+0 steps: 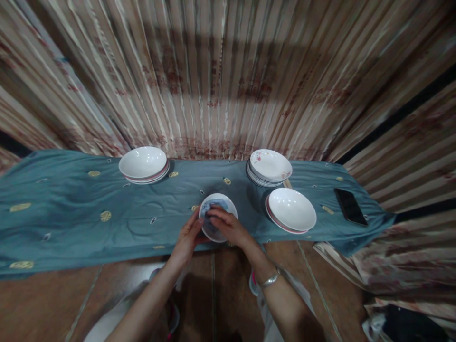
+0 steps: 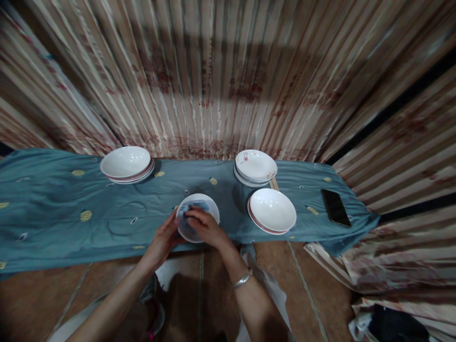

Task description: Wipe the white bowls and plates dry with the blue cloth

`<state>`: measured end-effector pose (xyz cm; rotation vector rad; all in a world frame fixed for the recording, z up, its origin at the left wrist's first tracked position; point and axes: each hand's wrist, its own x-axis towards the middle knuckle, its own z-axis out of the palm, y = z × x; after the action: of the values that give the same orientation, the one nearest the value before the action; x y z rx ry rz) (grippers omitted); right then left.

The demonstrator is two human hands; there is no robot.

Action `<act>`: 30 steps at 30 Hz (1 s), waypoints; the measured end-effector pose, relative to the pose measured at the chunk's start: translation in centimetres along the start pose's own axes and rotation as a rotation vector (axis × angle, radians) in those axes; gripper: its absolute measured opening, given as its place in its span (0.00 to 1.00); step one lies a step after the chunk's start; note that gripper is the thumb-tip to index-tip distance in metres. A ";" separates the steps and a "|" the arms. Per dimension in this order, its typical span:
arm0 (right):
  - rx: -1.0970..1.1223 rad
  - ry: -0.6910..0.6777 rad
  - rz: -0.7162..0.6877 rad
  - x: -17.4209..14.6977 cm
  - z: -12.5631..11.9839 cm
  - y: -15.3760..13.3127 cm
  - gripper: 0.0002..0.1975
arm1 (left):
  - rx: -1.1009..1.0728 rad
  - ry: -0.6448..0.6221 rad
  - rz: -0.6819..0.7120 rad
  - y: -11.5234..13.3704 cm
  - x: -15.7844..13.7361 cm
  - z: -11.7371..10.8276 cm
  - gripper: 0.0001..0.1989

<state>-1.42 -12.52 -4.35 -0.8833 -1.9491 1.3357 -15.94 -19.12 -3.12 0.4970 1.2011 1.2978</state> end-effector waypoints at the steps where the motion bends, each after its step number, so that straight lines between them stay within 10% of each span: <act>1: 0.072 -0.023 0.008 0.0 -0.1 -0.3 0.16 | 0.000 0.000 0.001 0.0 0.0 0.0 0.36; 9: 0.349 -0.205 0.165 -0.3 -1.0 -1.7 0.22 | -0.011 0.004 0.009 -0.3 0.3 -0.3 0.36; 17: -0.138 -0.300 0.137 -1.4 -2.9 -2.5 0.18 | 0.007 0.007 0.023 -0.2 0.4 -0.3 0.37; 30: -0.527 0.129 0.042 -1.6 -4.7 -0.6 0.07 | -0.001 0.011 -0.007 0.2 0.4 -0.1 0.45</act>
<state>3.17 -11.43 -2.55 -1.2246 -2.2239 0.7630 -16.19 -18.75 -3.18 0.4851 1.2106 1.2970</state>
